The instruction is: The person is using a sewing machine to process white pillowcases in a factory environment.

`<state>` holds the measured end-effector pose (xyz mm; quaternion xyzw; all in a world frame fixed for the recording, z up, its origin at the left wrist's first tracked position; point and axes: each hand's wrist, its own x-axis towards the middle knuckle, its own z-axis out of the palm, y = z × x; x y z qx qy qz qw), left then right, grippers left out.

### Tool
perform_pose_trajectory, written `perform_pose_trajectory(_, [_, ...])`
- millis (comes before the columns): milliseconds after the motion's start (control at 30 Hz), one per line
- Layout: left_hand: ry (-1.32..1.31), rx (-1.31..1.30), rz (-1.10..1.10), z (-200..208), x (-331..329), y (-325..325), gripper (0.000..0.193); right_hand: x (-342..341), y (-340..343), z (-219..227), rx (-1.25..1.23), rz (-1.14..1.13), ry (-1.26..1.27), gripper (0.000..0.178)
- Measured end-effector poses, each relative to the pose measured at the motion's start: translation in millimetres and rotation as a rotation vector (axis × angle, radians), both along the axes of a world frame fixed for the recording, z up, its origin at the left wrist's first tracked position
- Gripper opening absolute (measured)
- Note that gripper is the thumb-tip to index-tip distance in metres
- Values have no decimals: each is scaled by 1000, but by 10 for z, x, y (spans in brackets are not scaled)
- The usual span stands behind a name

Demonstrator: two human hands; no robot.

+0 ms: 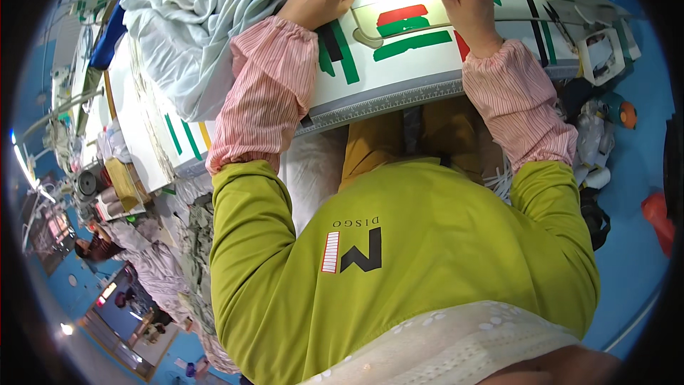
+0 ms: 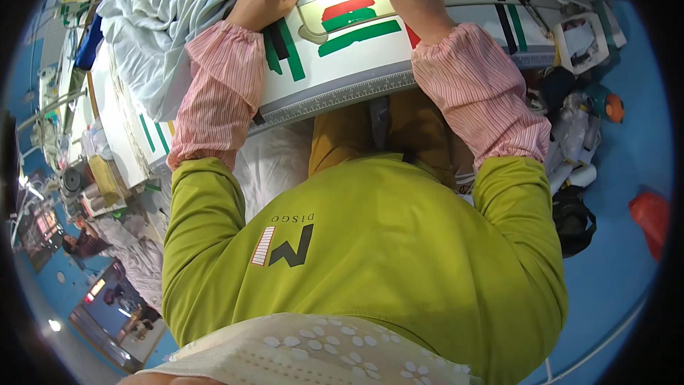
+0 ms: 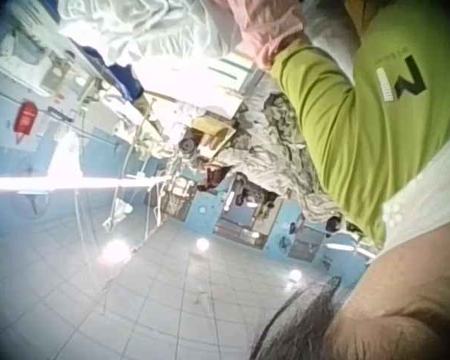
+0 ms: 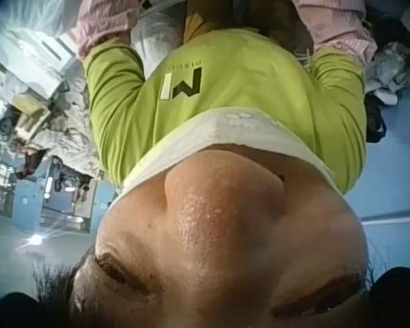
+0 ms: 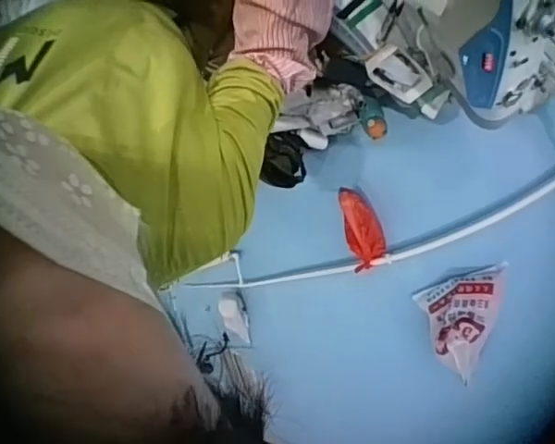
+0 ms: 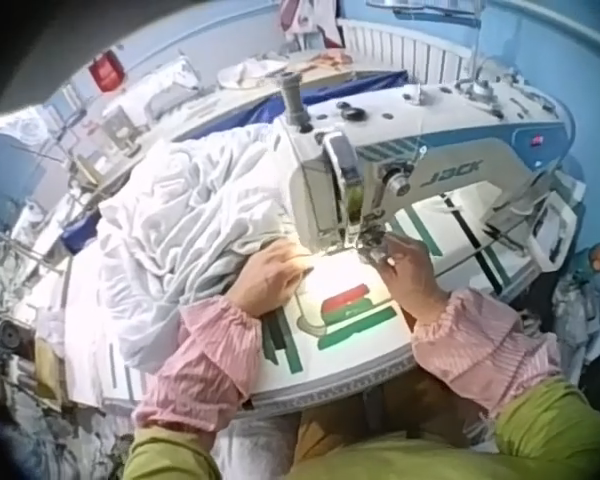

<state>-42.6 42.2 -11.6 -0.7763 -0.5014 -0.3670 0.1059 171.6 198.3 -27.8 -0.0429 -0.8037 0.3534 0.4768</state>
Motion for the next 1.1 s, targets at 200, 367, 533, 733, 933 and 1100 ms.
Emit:
perform_pose_trajectory(200, [56,-131,122,-26,-14,-71,20,98,127,-129,114,-248,-295,23])
perform_pose_trajectory(367, [62,-224,140,-43,32,-115,14,29,137,-159,54,-190,-204,34])
perform_pose_trajectory(533, [617,0,506,339,-202,27,41,91,96,-70,76,-291,-311,26])
perform_pose_trajectory(733, [-258,-346,1042,751,-1854,-80,85,128,10,23,86,-203,-227,13])
perform_pose_trajectory(933, [-348,-480,1547,172,-2514,-338,68,157,94,-46,67,-205,-272,15])
perform_pose_trajectory(1100, [-329,-593,1058,101,-1891,-2406,44,147,295,-269,225,-304,-177,12])
